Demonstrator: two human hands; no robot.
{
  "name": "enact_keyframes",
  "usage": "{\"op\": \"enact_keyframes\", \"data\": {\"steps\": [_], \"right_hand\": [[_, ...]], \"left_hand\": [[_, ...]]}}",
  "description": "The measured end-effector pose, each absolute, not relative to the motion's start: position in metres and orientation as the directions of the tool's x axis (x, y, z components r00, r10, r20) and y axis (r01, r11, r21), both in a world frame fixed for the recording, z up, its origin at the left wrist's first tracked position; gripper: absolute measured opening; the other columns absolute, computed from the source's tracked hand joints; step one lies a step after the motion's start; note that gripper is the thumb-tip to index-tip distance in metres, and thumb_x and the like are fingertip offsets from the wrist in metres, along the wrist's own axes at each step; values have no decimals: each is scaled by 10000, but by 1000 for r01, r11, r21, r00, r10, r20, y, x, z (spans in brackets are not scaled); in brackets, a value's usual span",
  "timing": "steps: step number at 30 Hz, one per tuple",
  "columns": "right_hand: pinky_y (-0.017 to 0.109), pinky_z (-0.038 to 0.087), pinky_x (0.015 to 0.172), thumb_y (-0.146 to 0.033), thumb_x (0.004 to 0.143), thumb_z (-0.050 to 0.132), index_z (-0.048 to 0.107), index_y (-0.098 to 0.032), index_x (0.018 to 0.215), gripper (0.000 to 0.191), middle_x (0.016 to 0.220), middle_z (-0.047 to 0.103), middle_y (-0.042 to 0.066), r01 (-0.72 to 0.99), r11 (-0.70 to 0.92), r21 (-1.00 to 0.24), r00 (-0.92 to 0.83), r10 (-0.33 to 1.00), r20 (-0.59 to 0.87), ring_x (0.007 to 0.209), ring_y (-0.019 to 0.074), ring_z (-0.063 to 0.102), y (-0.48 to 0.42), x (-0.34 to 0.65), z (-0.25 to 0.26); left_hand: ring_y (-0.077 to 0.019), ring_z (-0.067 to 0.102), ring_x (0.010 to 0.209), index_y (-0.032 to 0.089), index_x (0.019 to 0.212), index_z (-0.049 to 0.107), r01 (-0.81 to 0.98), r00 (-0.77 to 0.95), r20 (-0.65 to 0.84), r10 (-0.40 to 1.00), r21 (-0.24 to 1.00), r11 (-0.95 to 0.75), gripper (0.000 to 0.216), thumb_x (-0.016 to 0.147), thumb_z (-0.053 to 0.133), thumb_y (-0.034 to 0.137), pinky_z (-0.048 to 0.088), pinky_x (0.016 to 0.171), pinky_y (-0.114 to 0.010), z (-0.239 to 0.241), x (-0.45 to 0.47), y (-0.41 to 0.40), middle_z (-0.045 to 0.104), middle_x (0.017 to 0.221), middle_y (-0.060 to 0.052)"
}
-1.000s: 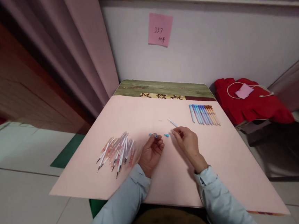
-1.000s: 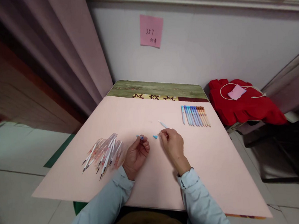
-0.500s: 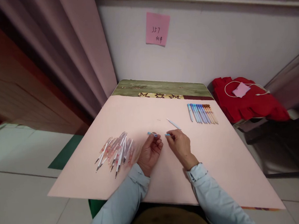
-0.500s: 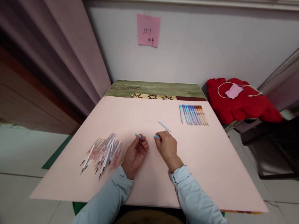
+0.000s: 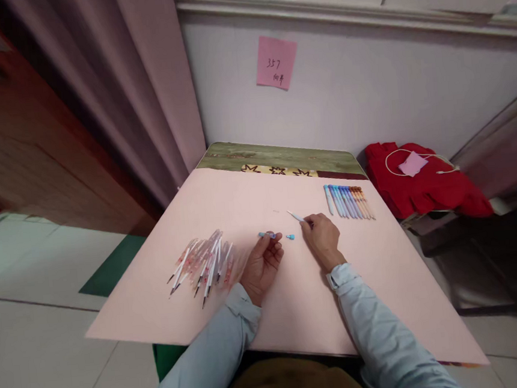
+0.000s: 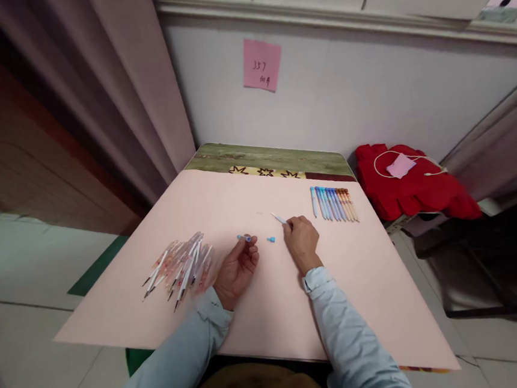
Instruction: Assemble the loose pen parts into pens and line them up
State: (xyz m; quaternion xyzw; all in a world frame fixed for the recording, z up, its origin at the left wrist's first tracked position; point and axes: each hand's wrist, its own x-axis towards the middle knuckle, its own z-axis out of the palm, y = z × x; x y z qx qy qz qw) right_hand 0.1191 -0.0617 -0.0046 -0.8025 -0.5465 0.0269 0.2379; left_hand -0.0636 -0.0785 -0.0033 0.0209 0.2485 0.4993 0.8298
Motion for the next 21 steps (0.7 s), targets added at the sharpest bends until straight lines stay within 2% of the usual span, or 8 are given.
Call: {"op": "enact_keyframes", "data": {"steps": [3, 8, 12, 15, 18, 21], "right_hand": [[276, 343, 618, -386, 881, 525, 731, -216, 924, 269, 846, 705, 40, 801, -315, -509, 453, 874, 173, 714, 177, 594, -74, 118, 0], [279, 341, 606, -407, 848, 544, 726, -233, 886, 255, 777, 702, 18, 759, -297, -580, 472, 864, 175, 681, 180, 579, -98, 120, 7], [281, 417, 655, -434, 844, 563, 732, -226, 935, 283, 798, 711, 16, 659, -157, -736, 464, 855, 233, 696, 177, 603, -113, 115, 7], [271, 444, 648, -444, 846, 584, 729, -215, 956, 293, 809, 711, 17, 591, -62, -804, 433, 866, 252, 684, 167, 603, -123, 109, 12], [264, 437, 639, -430, 859, 584, 727, -218, 960, 274, 820, 709, 16, 607, -40, -794, 408, 873, 267, 685, 162, 601, -129, 104, 18], [273, 402, 657, -361, 871, 563, 731, -228, 954, 230, 859, 713, 23, 731, -106, -674, 394, 872, 290, 728, 170, 602, -128, 106, 14]], "left_hand": [[-92, 656, 616, 89, 891, 669, -821, 382, -387, 839, 275, 501, 57, 890, 617, 112, 584, 570, -188, -3, -64, -78, 732, 840, -82], [-86, 665, 629, 51, 955, 662, -841, 392, -419, 819, 199, 504, 120, 919, 549, 69, 591, 596, -174, 0, -64, -78, 733, 858, -89], [-85, 667, 628, 46, 939, 654, -846, 423, -431, 797, 128, 518, 160, 948, 497, 76, 591, 598, -167, 3, -67, -79, 725, 825, -88], [-86, 665, 625, 58, 930, 649, -836, 457, -406, 792, 109, 538, 169, 957, 484, 89, 592, 594, -175, 4, -69, -79, 719, 822, -82], [-85, 659, 620, 64, 925, 645, -839, 446, -383, 809, 137, 527, 153, 949, 495, 86, 587, 587, -175, 2, -69, -79, 714, 824, -75], [-76, 647, 610, 75, 914, 643, -856, 403, -372, 836, 172, 488, 151, 945, 495, 79, 580, 584, -173, 0, -68, -78, 707, 822, -62]]}}
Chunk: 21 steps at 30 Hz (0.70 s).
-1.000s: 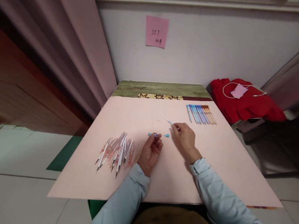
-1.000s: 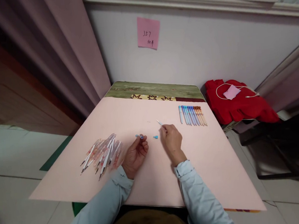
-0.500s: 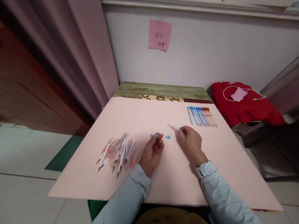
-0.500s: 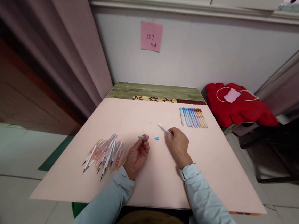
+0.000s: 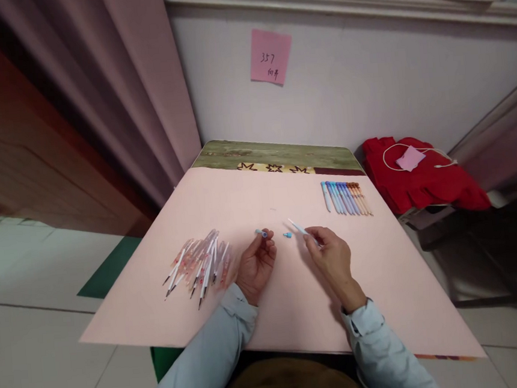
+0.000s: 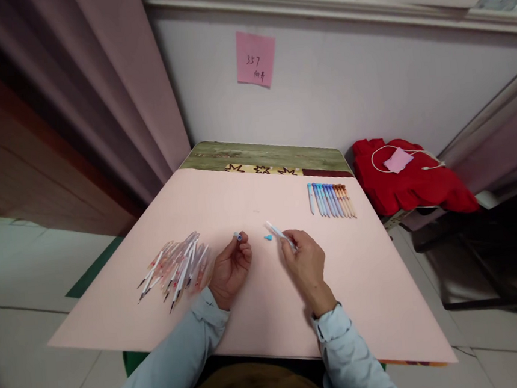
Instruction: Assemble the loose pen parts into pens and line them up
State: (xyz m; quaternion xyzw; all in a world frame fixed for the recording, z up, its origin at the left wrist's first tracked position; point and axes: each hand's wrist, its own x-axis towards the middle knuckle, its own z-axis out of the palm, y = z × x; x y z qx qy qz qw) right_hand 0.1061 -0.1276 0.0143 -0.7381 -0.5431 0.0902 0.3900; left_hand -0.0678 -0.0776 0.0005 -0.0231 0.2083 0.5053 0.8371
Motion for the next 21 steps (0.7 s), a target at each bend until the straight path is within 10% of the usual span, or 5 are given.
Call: {"op": "enact_keyframes", "data": {"steps": [8, 21], "right_hand": [[297, 338, 689, -239, 872, 562, 728, -225, 946, 183, 908, 701, 52, 900, -237, -366, 367, 865, 341, 880, 208, 578, -117, 119, -17], [288, 366, 727, -346, 925, 572, 734, -247, 976, 197, 973, 707, 38, 902, -152, -403, 289, 907, 305, 923, 200, 593, -109, 98, 3]], "left_hand": [[-81, 634, 613, 94, 883, 649, -857, 377, -377, 846, 205, 473, 134, 930, 524, 87, 563, 572, -176, 0, -66, -76, 699, 816, -68], [-71, 653, 599, 76, 920, 648, -857, 389, -411, 825, 168, 488, 163, 954, 489, 85, 581, 577, -160, 4, -67, -77, 718, 817, -67]]}}
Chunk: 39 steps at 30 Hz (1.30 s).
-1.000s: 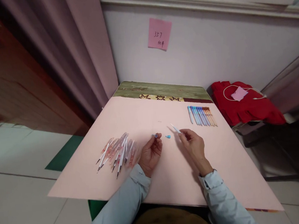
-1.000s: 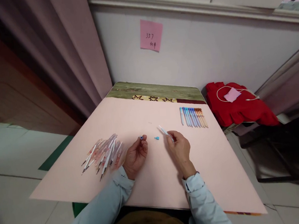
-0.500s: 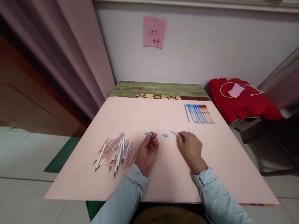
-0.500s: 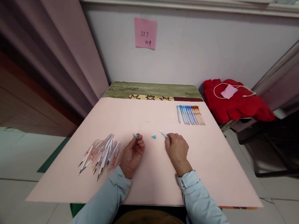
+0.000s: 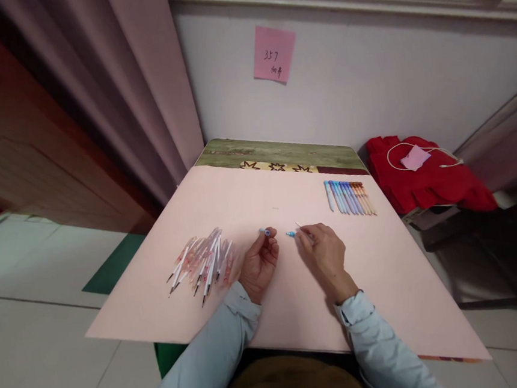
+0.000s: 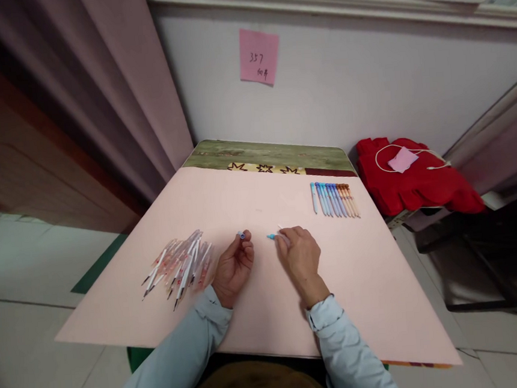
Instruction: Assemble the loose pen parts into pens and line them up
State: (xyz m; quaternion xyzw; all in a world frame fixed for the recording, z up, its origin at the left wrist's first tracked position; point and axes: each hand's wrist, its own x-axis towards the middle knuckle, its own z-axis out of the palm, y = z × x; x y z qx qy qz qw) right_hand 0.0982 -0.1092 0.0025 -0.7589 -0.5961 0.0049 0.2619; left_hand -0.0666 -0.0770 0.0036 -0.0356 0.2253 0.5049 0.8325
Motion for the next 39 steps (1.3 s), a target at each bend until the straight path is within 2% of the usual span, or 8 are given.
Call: {"op": "enact_keyframes", "data": {"steps": [5, 10, 14, 16, 21, 28, 33, 39], "right_hand": [[292, 358, 661, -343, 878, 615, 737, -222, 979, 200, 972, 692, 71, 892, -300, -338, 388, 892, 231, 890, 209, 603, -116, 113, -1], [279, 352, 600, -348, 872, 588, 731, -226, 883, 189, 838, 706, 37, 825, -337, -453, 456, 871, 182, 724, 183, 613, -121, 115, 5], [266, 418, 599, -429, 859, 606, 721, -236, 881, 225, 755, 710, 0, 704, -175, -688, 450, 859, 243, 649, 167, 624, -134, 103, 33], [268, 452, 602, -417, 861, 611, 725, -237, 917, 220, 807, 723, 11, 694, -35, -719, 384, 862, 330, 654, 167, 629, -143, 92, 50], [265, 494, 709, -330, 887, 584, 728, -242, 966, 186, 911, 738, 24, 762, 162, -627, 211, 853, 477, 785, 169, 670, -154, 69, 66], [291, 414, 695, -307, 872, 558, 741, -236, 939, 207, 957, 729, 30, 834, -187, -519, 390, 865, 314, 848, 193, 639, -116, 103, 23], [303, 398, 725, -297, 847, 591, 759, -247, 929, 194, 981, 717, 47, 877, -257, -407, 366, 905, 217, 947, 226, 612, -96, 125, -1], [267, 426, 733, -350, 908, 573, 756, -251, 941, 211, 955, 725, 26, 868, -12, -496, 174, 943, 282, 843, 171, 640, -44, 98, 18]], "left_hand": [[-77, 677, 618, 61, 898, 643, -875, 373, -488, 789, 99, 475, 195, 968, 462, 81, 586, 593, -142, 9, -68, -77, 724, 791, -85], [-79, 671, 592, 63, 886, 651, -871, 385, -469, 795, 100, 481, 186, 960, 482, 84, 589, 588, -153, 9, -68, -77, 724, 771, -79], [-80, 671, 584, 69, 888, 652, -871, 384, -458, 802, 108, 479, 192, 964, 476, 88, 590, 582, -159, 7, -68, -77, 729, 778, -78], [-78, 672, 586, 68, 902, 653, -869, 392, -454, 800, 102, 484, 211, 974, 457, 94, 590, 588, -156, 6, -68, -76, 731, 783, -80], [-78, 682, 612, 58, 929, 655, -863, 421, -413, 808, 93, 497, 233, 989, 440, 121, 593, 610, -153, 3, -68, -76, 718, 765, -66], [-87, 673, 601, 74, 899, 651, -842, 385, -414, 825, 208, 498, 151, 942, 507, 83, 594, 590, -173, 4, -68, -80, 729, 821, -80], [-93, 675, 602, 75, 907, 656, -834, 388, -422, 819, 218, 507, 107, 914, 550, 78, 594, 591, -177, 3, -67, -80, 732, 820, -83], [-85, 653, 581, 85, 888, 670, -799, 428, -398, 811, 252, 546, 106, 888, 565, 87, 576, 557, -167, 0, -66, -81, 719, 778, -82]]}}
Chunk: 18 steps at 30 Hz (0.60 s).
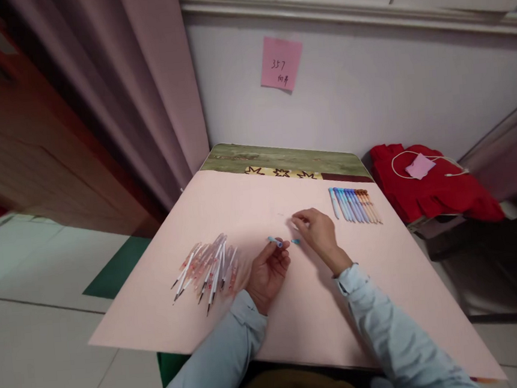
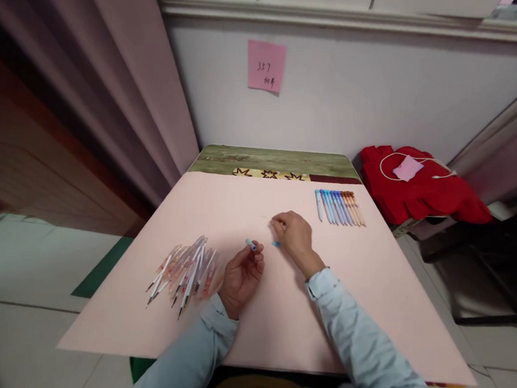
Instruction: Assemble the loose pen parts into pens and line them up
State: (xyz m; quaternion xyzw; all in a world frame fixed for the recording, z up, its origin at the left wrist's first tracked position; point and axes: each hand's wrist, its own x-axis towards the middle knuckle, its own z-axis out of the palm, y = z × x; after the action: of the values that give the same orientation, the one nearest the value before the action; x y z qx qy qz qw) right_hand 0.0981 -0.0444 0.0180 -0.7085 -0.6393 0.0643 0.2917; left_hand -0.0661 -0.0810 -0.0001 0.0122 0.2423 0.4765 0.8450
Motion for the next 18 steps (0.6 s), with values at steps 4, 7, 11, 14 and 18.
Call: {"op": "enact_keyframes", "data": {"steps": [4, 7, 11, 14, 18], "right_hand": [[247, 432, 790, -269, 919, 574, 762, -256, 973, 196, 999, 738, 23, 878, 166, -449, -69, 972, 224, 896, 169, 651, 13, 63, 24], [242, 434, 809, -262, 925, 564, 758, -250, 1005, 211, 1035, 736, 29, 900, 200, -388, -156, 977, 142, 932, 172, 651, 42, 41, 14], [252, 433, 809, -241, 913, 559, 760, -231, 973, 210, 1029, 732, 54, 905, 229, -359, -197, 973, 123, 931, 181, 648, 53, 23, 3], [265, 431, 775, -209, 891, 549, 748, -200, 906, 199, 988, 728, 82, 908, 237, -346, -204, 971, 127, 887, 192, 650, 50, 17, 3], [251, 431, 725, -196, 877, 507, 693, -199, 912, 189, 873, 722, 50, 891, 176, -419, -104, 976, 189, 785, 168, 643, 30, 29, 11]], "left_hand": [[-78, 632, 570, 91, 907, 677, -787, 474, -337, 814, 253, 563, 99, 865, 589, 106, 552, 548, -156, 0, -70, -84, 702, 758, -71], [-80, 623, 569, 97, 914, 678, -802, 477, -299, 827, 236, 548, 98, 849, 609, 124, 538, 547, -159, -1, -73, -86, 692, 748, -65], [-86, 620, 577, 100, 892, 675, -806, 475, -283, 833, 242, 541, 83, 836, 623, 133, 528, 541, -167, -2, -74, -86, 690, 752, -65], [-86, 621, 571, 101, 875, 670, -800, 475, -299, 828, 246, 547, 66, 831, 628, 126, 532, 537, -168, -1, -73, -86, 692, 747, -64], [-80, 629, 558, 95, 885, 674, -806, 462, -346, 816, 221, 550, 85, 849, 597, 102, 548, 527, -161, 2, -75, -84, 706, 757, -72]]}}
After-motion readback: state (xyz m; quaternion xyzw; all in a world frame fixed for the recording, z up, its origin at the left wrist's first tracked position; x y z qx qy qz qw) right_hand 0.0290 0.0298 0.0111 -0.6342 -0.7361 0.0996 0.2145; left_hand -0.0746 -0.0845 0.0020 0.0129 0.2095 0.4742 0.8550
